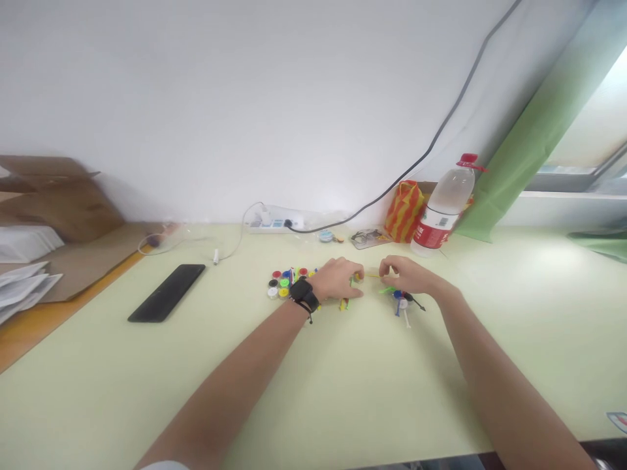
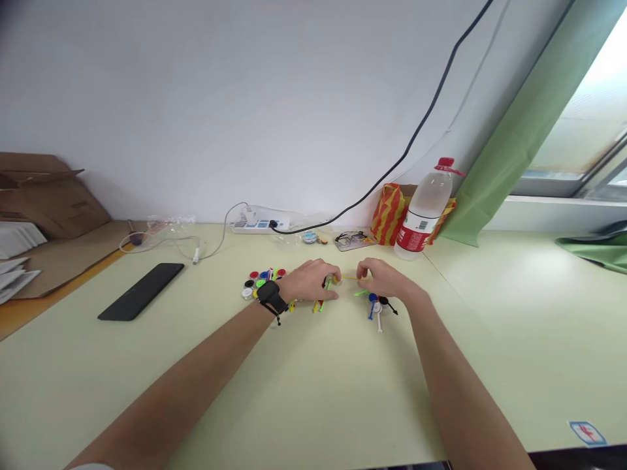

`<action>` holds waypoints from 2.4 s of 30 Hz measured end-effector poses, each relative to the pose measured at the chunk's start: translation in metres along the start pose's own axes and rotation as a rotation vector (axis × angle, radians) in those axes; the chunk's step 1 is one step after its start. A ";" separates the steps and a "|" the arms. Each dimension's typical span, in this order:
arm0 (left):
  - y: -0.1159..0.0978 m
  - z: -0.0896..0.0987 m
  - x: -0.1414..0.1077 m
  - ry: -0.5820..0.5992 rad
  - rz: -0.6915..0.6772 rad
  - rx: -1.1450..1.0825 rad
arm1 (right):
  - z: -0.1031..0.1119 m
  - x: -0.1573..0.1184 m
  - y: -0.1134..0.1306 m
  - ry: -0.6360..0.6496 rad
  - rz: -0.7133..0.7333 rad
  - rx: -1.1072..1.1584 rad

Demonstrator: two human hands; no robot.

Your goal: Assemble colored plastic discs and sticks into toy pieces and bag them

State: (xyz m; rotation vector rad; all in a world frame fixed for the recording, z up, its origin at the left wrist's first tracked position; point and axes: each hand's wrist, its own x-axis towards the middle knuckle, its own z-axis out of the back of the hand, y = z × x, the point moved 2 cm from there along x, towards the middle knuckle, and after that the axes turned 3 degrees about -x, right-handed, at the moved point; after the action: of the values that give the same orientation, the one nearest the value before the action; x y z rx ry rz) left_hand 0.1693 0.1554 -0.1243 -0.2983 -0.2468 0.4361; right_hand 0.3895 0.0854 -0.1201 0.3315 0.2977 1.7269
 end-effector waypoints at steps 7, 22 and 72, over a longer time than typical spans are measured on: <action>0.015 0.004 -0.002 0.027 0.044 0.033 | 0.016 -0.014 -0.008 0.230 -0.037 0.040; 0.014 -0.003 -0.002 0.005 -0.016 -0.025 | 0.014 -0.016 -0.009 0.133 -0.067 0.132; -0.020 -0.015 0.003 -0.117 -0.077 0.128 | -0.019 0.009 -0.016 -0.132 0.001 0.033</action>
State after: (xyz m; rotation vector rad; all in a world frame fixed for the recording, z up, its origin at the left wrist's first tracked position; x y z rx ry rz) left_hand 0.1836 0.1362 -0.1312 -0.1375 -0.3423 0.3918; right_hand 0.3947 0.0971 -0.1434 0.4676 0.2306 1.6941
